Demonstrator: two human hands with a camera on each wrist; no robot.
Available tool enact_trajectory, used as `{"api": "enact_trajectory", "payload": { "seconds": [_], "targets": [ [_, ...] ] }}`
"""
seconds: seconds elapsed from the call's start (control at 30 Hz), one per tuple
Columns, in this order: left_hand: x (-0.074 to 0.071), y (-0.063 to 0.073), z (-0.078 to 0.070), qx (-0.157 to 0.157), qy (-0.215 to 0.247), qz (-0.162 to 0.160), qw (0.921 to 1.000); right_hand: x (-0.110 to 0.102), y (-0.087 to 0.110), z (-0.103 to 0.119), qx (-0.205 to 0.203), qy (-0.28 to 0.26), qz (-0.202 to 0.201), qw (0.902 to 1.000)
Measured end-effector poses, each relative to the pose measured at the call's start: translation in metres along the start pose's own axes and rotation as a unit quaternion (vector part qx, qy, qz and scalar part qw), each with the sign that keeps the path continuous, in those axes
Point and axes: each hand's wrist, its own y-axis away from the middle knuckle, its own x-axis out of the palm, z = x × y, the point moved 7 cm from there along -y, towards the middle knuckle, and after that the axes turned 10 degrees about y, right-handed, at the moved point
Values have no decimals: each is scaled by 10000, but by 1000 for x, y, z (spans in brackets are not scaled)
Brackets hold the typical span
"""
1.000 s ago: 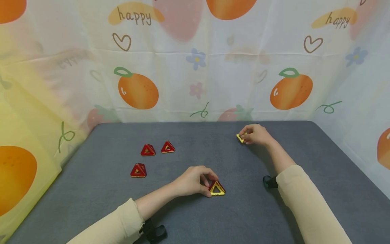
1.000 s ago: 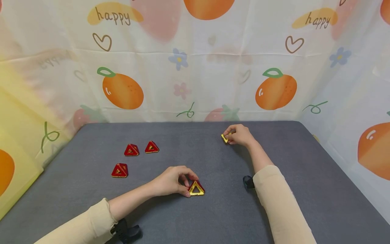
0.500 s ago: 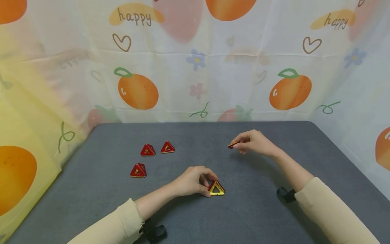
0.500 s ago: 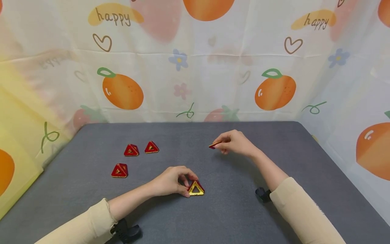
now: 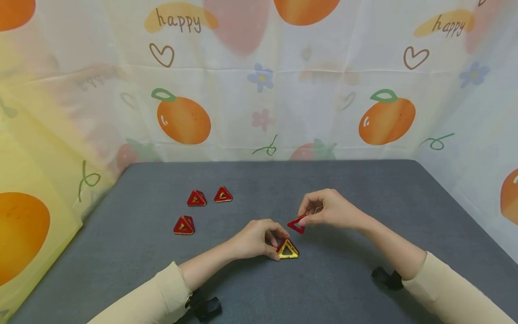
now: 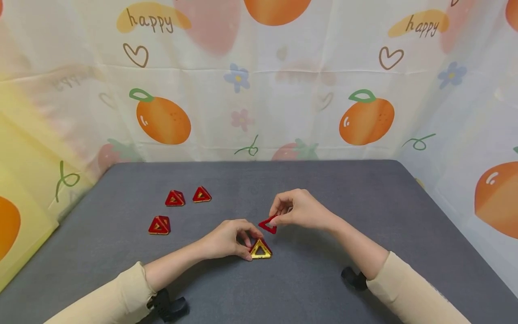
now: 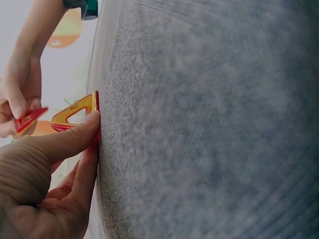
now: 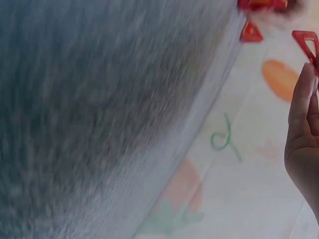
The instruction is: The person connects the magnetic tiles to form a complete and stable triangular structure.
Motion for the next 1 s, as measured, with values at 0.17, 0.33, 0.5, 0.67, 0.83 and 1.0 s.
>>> {"api": "enact_trajectory", "payload": {
  "seconds": [0.17,0.33,0.5,0.67,0.83,1.0],
  "targets": [
    [1,-1,0,15,-25,11,10000,19,5,19,-406,54,299,9987],
    [0,-1,-1,110,-8,28,9999,32,6,27,-519,432,393,9969],
    [0,-2,0,126,17,-21,9999,40,4,28,-532,656,403,9956],
    [1,-1,1,65,44,-50,10000,46,2,28,-491,783,384,9950],
    [0,-1,2,79,97,-82,9999,48,1,28,-437,897,277,9946],
    [0,0,1,119,107,-76,9998,48,1,27,-387,935,132,9948]
  ]
}}
